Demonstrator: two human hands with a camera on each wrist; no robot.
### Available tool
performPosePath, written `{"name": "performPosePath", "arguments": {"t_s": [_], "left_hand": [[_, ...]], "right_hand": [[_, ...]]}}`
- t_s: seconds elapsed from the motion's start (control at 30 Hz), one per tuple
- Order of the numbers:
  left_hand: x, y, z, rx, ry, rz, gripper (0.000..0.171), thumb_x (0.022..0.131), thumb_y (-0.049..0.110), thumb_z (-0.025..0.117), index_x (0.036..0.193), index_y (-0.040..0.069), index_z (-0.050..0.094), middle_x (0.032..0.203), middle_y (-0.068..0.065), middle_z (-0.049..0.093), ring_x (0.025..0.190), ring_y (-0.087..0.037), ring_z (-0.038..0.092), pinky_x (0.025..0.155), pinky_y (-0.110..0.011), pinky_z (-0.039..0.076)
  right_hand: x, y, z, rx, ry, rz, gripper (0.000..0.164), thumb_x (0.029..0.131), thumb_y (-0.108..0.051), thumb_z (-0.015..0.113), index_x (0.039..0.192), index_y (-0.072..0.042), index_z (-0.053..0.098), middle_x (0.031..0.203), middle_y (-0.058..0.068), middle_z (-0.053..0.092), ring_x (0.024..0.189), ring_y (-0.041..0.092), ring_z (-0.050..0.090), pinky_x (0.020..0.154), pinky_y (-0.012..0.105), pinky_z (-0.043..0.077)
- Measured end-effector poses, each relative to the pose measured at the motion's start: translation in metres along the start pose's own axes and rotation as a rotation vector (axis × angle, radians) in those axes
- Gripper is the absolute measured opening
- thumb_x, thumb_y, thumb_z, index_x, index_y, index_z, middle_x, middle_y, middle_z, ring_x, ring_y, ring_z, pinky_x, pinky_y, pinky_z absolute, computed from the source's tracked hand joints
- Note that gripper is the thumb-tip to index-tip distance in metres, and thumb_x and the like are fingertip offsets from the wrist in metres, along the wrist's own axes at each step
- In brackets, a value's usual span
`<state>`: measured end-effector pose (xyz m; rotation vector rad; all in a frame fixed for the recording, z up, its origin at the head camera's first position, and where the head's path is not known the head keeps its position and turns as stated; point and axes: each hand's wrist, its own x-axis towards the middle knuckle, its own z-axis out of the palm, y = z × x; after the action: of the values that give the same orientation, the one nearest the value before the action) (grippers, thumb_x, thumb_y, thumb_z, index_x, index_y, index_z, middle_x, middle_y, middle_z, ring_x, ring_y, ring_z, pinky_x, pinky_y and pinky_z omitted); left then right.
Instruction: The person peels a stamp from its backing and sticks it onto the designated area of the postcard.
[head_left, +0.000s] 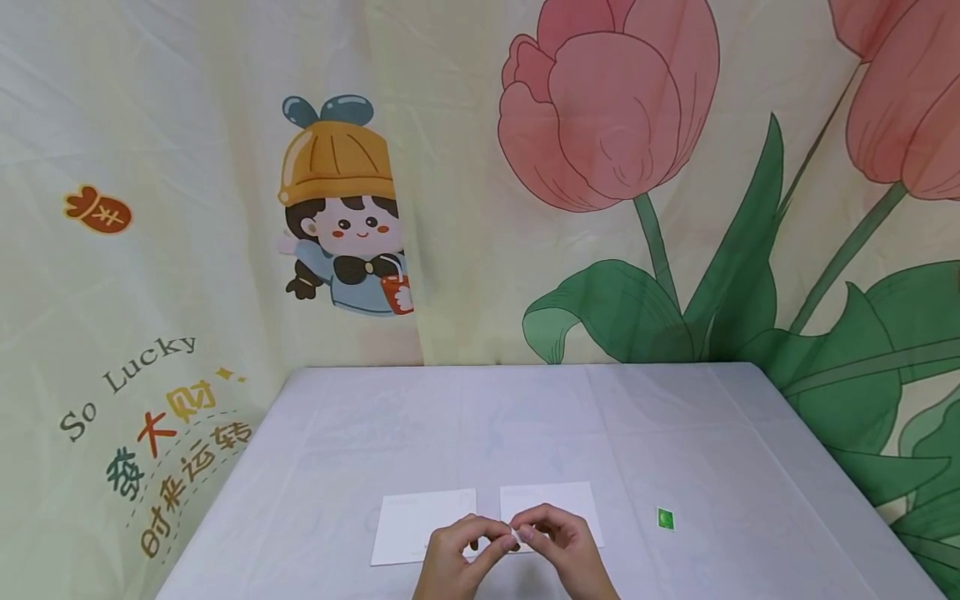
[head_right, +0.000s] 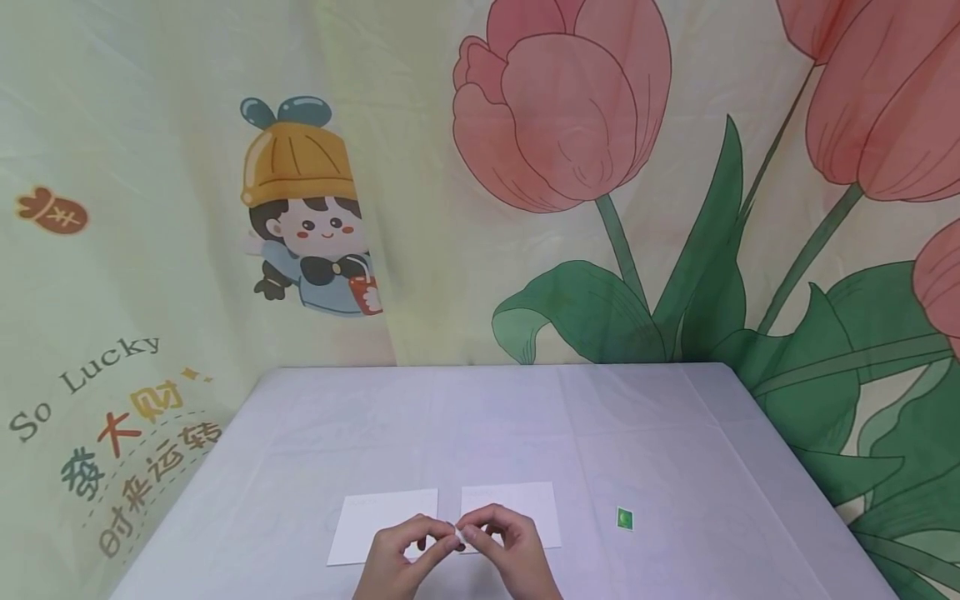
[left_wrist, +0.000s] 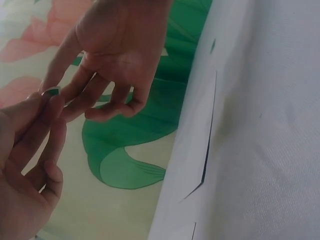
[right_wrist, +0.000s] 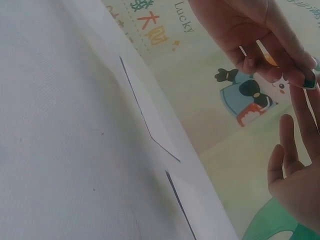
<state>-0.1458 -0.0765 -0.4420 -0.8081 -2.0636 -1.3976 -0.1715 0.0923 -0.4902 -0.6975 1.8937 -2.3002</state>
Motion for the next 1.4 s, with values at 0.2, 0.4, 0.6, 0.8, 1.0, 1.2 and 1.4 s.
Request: {"name": "performPosePath", "arguments": {"t_s": [0.2, 0.4, 0.6, 0.8, 1.0, 1.2, 1.4], "left_hand": [[0.000, -0.001, 0.001, -0.007, -0.007, 0.003, 0.015, 0.070, -0.009, 0.071, 0.077, 0.004, 0.067, 0.068, -0.002, 0.064, 0.060, -0.009, 0.057, 0.050, -0.024, 0.042], [0.000, 0.000, 0.000, -0.017, -0.015, 0.009, 0.016, 0.071, -0.009, 0.071, 0.076, 0.004, 0.066, 0.067, -0.002, 0.063, 0.059, -0.009, 0.057, 0.050, -0.023, 0.042], [0.001, 0.002, -0.001, -0.024, -0.032, -0.012, 0.014, 0.072, -0.009, 0.070, 0.076, 0.005, 0.067, 0.067, -0.002, 0.064, 0.059, -0.009, 0.057, 0.050, -0.022, 0.042], [0.000, 0.001, -0.001, -0.030, -0.034, -0.012, 0.014, 0.073, -0.009, 0.070, 0.076, 0.005, 0.067, 0.067, -0.002, 0.064, 0.059, -0.008, 0.056, 0.050, -0.021, 0.042], [0.000, -0.001, -0.001, -0.039, -0.037, -0.011, 0.014, 0.074, -0.009, 0.069, 0.077, 0.004, 0.067, 0.068, -0.003, 0.065, 0.060, -0.008, 0.057, 0.050, -0.022, 0.042], [0.000, -0.002, -0.001, -0.050, -0.039, -0.020, 0.014, 0.074, -0.009, 0.069, 0.077, 0.004, 0.067, 0.069, -0.003, 0.065, 0.060, -0.008, 0.057, 0.050, -0.022, 0.042], [-0.001, -0.002, -0.001, -0.059, -0.044, -0.037, 0.013, 0.075, -0.008, 0.069, 0.078, 0.004, 0.067, 0.069, -0.004, 0.065, 0.060, -0.008, 0.057, 0.051, -0.022, 0.042]], "right_hand": [[0.002, 0.000, 0.000, -0.026, 0.009, -0.066, 0.011, 0.092, -0.001, 0.052, 0.094, 0.005, 0.062, 0.095, 0.004, 0.065, 0.090, 0.018, 0.058, 0.081, 0.035, 0.044], [0.002, 0.000, -0.001, -0.078, 0.087, -0.068, 0.009, 0.090, -0.002, 0.055, 0.092, 0.003, 0.062, 0.092, 0.007, 0.064, 0.087, 0.016, 0.058, 0.081, 0.032, 0.043], [0.003, -0.002, -0.002, -0.057, 0.157, 0.003, 0.015, 0.089, -0.006, 0.059, 0.093, 0.009, 0.060, 0.087, 0.002, 0.063, 0.081, 0.012, 0.057, 0.076, 0.027, 0.046], [0.004, -0.002, -0.005, -0.027, 0.182, 0.033, 0.017, 0.088, -0.008, 0.060, 0.093, 0.008, 0.060, 0.085, 0.002, 0.062, 0.078, 0.012, 0.058, 0.073, 0.029, 0.049], [0.004, -0.001, -0.008, -0.023, 0.202, 0.037, 0.017, 0.088, -0.008, 0.061, 0.093, 0.008, 0.060, 0.086, 0.003, 0.063, 0.077, 0.012, 0.058, 0.073, 0.031, 0.050], [0.004, -0.001, -0.008, -0.026, 0.237, 0.045, 0.018, 0.087, -0.009, 0.063, 0.092, 0.008, 0.061, 0.085, 0.004, 0.063, 0.076, 0.013, 0.059, 0.072, 0.032, 0.049], [0.004, 0.000, -0.011, -0.043, 0.280, 0.042, 0.017, 0.086, -0.010, 0.064, 0.091, 0.006, 0.062, 0.085, 0.004, 0.063, 0.075, 0.013, 0.059, 0.071, 0.031, 0.049]]}}
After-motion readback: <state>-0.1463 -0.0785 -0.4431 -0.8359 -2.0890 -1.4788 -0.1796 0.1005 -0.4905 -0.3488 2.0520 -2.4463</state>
